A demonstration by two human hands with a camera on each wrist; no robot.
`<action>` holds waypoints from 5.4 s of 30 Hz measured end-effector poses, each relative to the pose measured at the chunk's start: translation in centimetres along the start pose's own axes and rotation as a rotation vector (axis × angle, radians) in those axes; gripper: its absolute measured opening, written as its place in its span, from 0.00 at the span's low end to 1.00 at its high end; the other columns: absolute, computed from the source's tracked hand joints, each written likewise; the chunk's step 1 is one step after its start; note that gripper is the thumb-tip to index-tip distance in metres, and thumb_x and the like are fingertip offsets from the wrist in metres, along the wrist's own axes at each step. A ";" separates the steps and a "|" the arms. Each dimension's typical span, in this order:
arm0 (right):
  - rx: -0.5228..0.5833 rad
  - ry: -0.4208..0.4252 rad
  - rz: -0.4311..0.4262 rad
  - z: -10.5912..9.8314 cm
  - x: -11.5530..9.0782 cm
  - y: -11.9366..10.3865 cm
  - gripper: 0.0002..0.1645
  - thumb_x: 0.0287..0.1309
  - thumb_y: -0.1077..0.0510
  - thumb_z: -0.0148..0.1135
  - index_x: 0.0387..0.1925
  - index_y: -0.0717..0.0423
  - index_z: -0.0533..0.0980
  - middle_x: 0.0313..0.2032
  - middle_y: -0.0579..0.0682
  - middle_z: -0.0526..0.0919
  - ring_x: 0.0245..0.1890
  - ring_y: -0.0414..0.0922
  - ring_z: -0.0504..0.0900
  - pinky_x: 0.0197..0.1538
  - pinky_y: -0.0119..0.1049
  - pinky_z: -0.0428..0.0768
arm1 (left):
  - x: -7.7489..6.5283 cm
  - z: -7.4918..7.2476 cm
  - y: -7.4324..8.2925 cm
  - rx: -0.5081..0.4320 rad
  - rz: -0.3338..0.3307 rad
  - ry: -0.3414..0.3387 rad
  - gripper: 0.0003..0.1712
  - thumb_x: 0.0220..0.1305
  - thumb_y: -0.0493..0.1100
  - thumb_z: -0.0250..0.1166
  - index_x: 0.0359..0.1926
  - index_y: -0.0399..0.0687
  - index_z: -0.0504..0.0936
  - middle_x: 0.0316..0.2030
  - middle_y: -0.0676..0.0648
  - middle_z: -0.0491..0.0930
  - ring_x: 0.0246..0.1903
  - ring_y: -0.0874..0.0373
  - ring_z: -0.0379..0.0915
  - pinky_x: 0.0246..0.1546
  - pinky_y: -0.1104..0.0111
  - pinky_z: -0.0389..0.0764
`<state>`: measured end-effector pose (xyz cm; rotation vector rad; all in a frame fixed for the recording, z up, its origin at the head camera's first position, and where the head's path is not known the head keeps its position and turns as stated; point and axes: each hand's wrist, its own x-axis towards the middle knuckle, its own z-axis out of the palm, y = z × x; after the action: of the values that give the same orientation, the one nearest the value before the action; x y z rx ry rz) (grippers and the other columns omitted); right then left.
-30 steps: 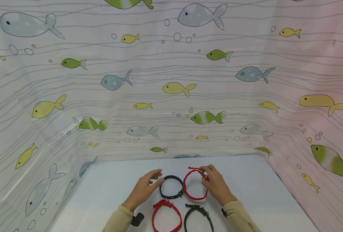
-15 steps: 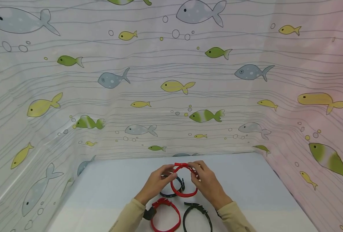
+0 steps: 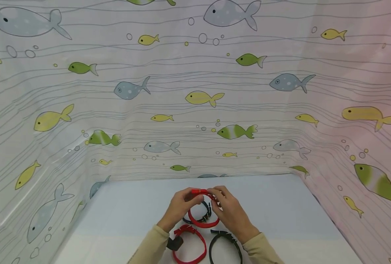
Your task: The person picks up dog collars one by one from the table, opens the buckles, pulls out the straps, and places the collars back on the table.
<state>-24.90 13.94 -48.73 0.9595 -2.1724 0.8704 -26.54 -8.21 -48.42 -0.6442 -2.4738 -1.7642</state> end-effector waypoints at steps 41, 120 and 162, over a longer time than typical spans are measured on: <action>0.338 -0.003 0.343 -1.2 1.5 -1.8 0.11 0.67 0.54 0.67 0.50 0.41 0.82 0.41 0.40 0.82 0.32 0.41 0.75 0.32 0.34 0.77 | -1.1 -0.2 0.9 -0.049 0.133 0.063 0.16 0.66 0.50 0.71 0.53 0.57 0.87 0.44 0.58 0.87 0.45 0.59 0.82 0.48 0.65 0.82; 0.221 -0.068 0.449 -1.9 0.6 -1.8 0.06 0.68 0.55 0.66 0.40 0.50 0.87 0.29 0.45 0.88 0.24 0.35 0.84 0.29 0.32 0.83 | -1.5 1.8 1.9 0.281 0.153 0.029 0.12 0.66 0.47 0.71 0.47 0.49 0.89 0.39 0.57 0.87 0.35 0.71 0.80 0.36 0.76 0.81; 0.385 -0.061 0.572 -1.2 0.3 -1.4 0.13 0.68 0.47 0.64 0.37 0.49 0.87 0.25 0.43 0.87 0.23 0.43 0.85 0.30 0.36 0.84 | -1.5 0.9 1.4 0.262 0.148 -0.088 0.05 0.70 0.48 0.67 0.44 0.56 0.80 0.38 0.60 0.83 0.36 0.66 0.78 0.36 0.72 0.80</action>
<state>-23.64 14.00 -47.29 0.5249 -2.4224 1.5879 -24.55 -7.48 -47.88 -0.8700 -2.5741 -1.3589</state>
